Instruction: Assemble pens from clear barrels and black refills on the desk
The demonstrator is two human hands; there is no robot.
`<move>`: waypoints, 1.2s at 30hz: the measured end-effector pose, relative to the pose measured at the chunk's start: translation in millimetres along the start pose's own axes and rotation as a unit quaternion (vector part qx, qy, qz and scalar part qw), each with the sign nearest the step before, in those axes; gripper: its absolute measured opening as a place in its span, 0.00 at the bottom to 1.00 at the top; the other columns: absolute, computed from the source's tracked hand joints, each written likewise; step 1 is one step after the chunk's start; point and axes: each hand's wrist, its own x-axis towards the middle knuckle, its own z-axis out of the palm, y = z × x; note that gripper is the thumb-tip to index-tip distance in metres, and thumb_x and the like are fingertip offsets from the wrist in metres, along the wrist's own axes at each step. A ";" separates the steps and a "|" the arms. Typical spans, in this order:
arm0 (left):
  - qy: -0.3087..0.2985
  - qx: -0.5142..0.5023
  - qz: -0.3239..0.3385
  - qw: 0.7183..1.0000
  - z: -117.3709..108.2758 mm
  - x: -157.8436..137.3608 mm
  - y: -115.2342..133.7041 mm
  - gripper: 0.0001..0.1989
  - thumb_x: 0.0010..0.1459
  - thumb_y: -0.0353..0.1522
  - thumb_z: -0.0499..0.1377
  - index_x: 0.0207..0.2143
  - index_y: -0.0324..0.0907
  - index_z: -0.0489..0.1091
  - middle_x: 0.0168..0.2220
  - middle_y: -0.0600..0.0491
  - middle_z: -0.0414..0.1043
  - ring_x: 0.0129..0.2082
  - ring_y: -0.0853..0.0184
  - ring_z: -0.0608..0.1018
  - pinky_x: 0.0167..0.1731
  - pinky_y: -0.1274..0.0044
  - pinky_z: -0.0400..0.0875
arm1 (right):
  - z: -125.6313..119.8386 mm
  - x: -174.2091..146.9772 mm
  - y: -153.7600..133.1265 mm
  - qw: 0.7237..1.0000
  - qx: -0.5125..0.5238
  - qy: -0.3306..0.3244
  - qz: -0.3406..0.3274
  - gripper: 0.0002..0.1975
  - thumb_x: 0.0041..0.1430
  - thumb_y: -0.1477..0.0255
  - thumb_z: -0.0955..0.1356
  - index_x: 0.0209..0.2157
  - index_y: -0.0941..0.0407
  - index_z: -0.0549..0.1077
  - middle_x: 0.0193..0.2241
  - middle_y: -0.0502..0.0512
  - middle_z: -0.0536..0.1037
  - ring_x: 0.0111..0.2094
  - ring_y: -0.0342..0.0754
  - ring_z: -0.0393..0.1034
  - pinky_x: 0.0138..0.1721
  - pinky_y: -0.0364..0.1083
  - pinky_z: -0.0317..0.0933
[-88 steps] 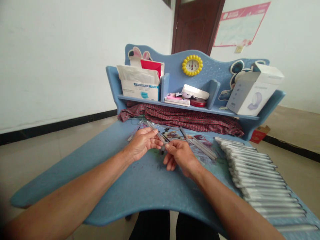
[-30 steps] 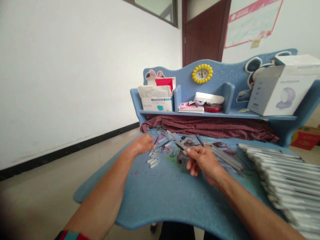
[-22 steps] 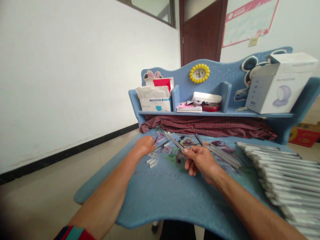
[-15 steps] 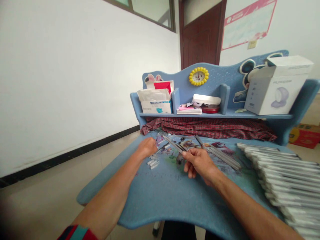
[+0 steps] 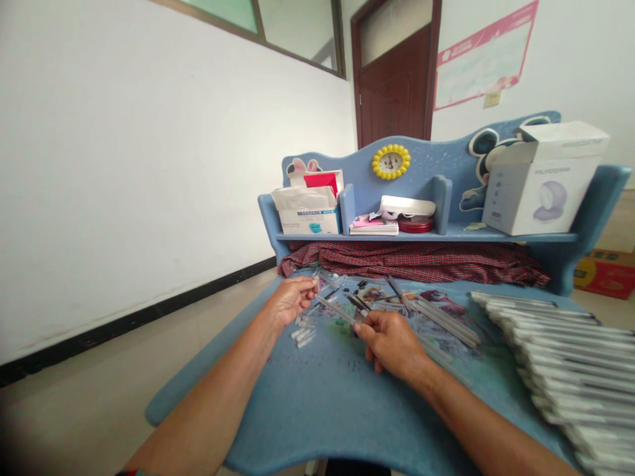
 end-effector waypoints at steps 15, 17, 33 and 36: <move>0.020 -0.031 0.000 0.999 16.1 -7.6 -6.1 0.04 0.44 0.21 0.60 0.25 0.35 0.67 0.18 0.54 0.66 0.14 0.77 0.67 0.13 0.86 0.53 | -1.6 -0.4 -2.1 0.996 -0.067 0.053 -0.005 0.15 0.58 0.63 0.60 0.22 0.56 0.63 0.13 0.47 0.70 0.10 0.39 0.61 0.11 0.38 0.52; 0.020 -0.033 0.000 0.999 16.3 -7.3 -6.9 0.05 0.44 0.22 0.61 0.25 0.35 0.67 0.18 0.54 0.67 0.14 0.77 0.67 0.13 0.86 0.53 | -1.5 -0.7 -1.9 0.996 -0.064 0.057 -0.008 0.15 0.57 0.62 0.61 0.21 0.55 0.63 0.13 0.47 0.70 0.10 0.39 0.61 0.11 0.38 0.52; -0.153 -0.018 -0.035 0.987 5.8 -7.7 -1.7 0.07 0.42 0.27 0.61 0.24 0.37 0.64 0.15 0.56 0.62 0.12 0.79 0.59 0.12 0.86 0.43 | -5.1 -0.1 0.2 0.998 -0.015 0.053 -0.034 0.12 0.56 0.62 0.62 0.26 0.55 0.63 0.16 0.47 0.71 0.12 0.40 0.63 0.14 0.39 0.54; -0.173 -0.034 -0.045 0.983 6.2 -7.4 -2.2 0.08 0.43 0.28 0.62 0.24 0.38 0.63 0.15 0.56 0.63 0.11 0.80 0.58 0.12 0.86 0.42 | -5.5 0.3 -0.8 0.998 -0.006 0.054 -0.025 0.12 0.56 0.61 0.61 0.26 0.55 0.62 0.15 0.46 0.70 0.11 0.40 0.61 0.12 0.39 0.52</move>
